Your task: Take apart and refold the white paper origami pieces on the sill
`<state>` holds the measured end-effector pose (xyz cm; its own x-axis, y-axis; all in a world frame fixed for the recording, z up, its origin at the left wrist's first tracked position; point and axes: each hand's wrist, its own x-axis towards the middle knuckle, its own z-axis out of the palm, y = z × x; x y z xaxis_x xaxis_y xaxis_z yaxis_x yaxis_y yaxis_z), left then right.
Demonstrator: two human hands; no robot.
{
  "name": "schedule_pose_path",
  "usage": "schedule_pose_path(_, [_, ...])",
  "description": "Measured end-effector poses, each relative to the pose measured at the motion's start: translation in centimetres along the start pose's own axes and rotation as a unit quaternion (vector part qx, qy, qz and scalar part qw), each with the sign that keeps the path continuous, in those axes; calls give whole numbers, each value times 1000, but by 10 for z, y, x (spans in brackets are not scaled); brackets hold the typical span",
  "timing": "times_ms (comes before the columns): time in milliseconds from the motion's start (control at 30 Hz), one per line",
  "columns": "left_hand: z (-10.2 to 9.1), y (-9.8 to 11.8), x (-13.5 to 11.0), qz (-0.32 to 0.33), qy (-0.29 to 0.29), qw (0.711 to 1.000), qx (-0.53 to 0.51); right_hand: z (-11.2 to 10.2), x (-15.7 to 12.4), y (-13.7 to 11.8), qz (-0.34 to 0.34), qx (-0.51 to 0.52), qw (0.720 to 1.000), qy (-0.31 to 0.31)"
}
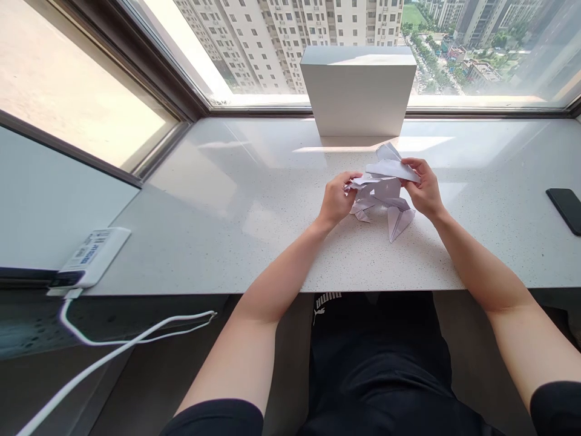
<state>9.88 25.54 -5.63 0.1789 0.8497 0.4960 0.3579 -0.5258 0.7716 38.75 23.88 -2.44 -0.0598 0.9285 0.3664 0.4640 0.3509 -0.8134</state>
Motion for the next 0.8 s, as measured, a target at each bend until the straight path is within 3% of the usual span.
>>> schedule_pose_path(167, [-3, -16, 8, -40, 75, 995, -44, 1, 3, 7, -17, -31, 999, 12])
schedule_pose_path(267, [-5, -31, 14, -60, 128, 987, -70, 2, 0, 5, -24, -28, 999, -11])
schedule_pose_path(467, [1, -43, 17, -70, 168, 979, -95, -4, -5, 2, -59, -31, 975, -211])
schedule_pose_path(533, [8, -38, 13, -69, 134, 983, -102, -10, -3, 5, -68, -41, 964, -252])
schedule_pose_path(667, [19, -24, 2, -59, -8, 992, -111, -25, 4, 10, -58, -44, 958, -279])
schedule_pose_path(800, [22, -22, -3, -46, -37, 993, -103, -35, 7, 9, -27, -37, 957, -286])
